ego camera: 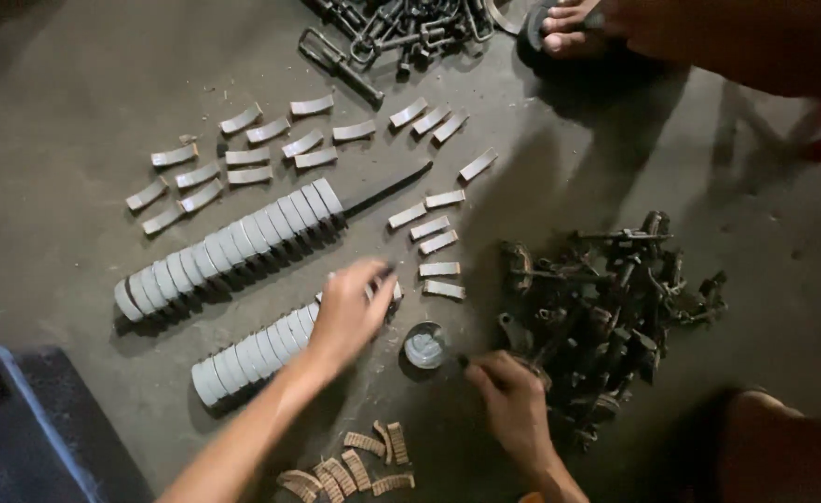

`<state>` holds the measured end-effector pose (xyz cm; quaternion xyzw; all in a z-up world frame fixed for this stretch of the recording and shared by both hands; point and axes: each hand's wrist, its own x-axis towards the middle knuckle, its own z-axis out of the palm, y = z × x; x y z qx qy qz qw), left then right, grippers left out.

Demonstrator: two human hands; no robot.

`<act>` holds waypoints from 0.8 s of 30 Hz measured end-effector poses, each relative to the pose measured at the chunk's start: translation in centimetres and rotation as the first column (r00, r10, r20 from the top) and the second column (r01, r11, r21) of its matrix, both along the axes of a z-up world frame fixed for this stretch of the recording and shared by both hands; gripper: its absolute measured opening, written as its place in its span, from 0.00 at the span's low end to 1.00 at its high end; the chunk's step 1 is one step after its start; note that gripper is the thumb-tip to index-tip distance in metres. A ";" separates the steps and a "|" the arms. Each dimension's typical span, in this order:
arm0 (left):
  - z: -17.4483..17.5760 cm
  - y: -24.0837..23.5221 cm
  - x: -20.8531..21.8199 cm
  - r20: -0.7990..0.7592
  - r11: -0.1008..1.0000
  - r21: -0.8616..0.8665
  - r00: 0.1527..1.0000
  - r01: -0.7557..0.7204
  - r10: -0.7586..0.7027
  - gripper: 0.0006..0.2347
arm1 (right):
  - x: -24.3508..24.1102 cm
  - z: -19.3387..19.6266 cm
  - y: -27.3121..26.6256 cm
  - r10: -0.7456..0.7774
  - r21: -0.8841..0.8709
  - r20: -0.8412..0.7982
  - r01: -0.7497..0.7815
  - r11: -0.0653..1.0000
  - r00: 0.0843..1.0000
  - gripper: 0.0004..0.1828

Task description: Applying a substance to small metal plates and stacking them on a rod

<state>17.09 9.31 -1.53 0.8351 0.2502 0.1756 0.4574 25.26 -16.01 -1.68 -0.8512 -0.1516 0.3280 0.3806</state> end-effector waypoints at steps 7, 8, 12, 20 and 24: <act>-6.4 -11.8 -8.2 -0.518 0.914 -0.402 0.836 -0.050 -0.182 0.39 | 0.8 -2.3 3.6 -0.030 -0.020 0.177 0.034 0.999 0.984 0.15; -8.9 -12.9 -8.2 -0.392 0.988 -0.152 0.919 -0.024 -0.039 0.39 | 0.7 -2.7 4.1 0.010 -0.006 0.269 -0.009 1.000 0.963 0.13; -10.3 -14.2 -7.0 -0.077 0.968 -0.123 0.974 -0.221 0.213 0.41 | 0.6 -5.8 4.0 0.026 -0.016 0.224 -0.023 1.000 0.974 0.13; -3.2 -10.6 -13.2 0.163 0.327 -0.945 0.885 0.012 0.437 0.23 | -3.8 1.1 2.5 0.058 0.285 -0.391 0.061 0.956 0.919 0.13; -4.7 -10.4 -15.9 -0.022 0.046 -0.997 0.757 -0.069 0.653 0.23 | -4.0 8.5 3.9 0.455 0.199 0.171 -0.483 0.853 0.874 0.11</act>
